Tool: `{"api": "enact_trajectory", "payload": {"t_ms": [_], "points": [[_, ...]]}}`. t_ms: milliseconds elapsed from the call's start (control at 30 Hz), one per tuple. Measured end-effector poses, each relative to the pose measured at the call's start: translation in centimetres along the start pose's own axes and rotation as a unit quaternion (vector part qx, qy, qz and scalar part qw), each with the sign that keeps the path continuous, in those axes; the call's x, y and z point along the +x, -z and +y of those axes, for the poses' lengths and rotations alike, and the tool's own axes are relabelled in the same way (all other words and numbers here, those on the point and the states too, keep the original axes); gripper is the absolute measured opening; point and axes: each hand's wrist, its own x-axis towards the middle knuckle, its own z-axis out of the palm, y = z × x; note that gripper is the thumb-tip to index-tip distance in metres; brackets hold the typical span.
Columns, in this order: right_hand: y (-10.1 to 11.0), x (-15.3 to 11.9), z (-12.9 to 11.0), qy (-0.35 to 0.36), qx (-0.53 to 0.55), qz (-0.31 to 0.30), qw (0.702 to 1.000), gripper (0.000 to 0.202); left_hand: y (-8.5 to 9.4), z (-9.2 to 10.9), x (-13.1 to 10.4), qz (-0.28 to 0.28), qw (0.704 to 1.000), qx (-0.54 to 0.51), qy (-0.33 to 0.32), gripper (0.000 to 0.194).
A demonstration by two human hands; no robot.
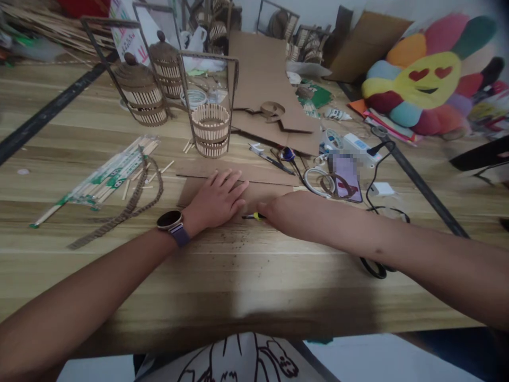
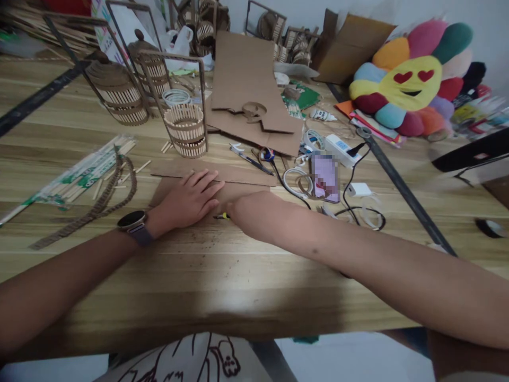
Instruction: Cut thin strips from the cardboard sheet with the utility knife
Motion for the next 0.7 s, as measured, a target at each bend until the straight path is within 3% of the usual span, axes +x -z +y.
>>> {"api": "enact_trajectory", "payload": {"t_ms": [300,433,700], "points": [[-1.2,-0.3,1.2,0.027,0.008,0.049,0.998,0.017,0.0,-0.4,-0.1,-0.01,1.0,-0.014,-0.004,0.048],[-1.1,-0.5,1.3,0.039,-0.04,0.009,0.998,0.022,0.2,-0.4,-0.1,-0.012,1.0,-0.02,-0.006,0.047],[-0.7,-0.8,1.1,0.031,-0.072,-0.014,0.997,0.025,0.2,-0.5,-0.1,-0.005,1.0,-0.021,-0.007,0.048]]}}
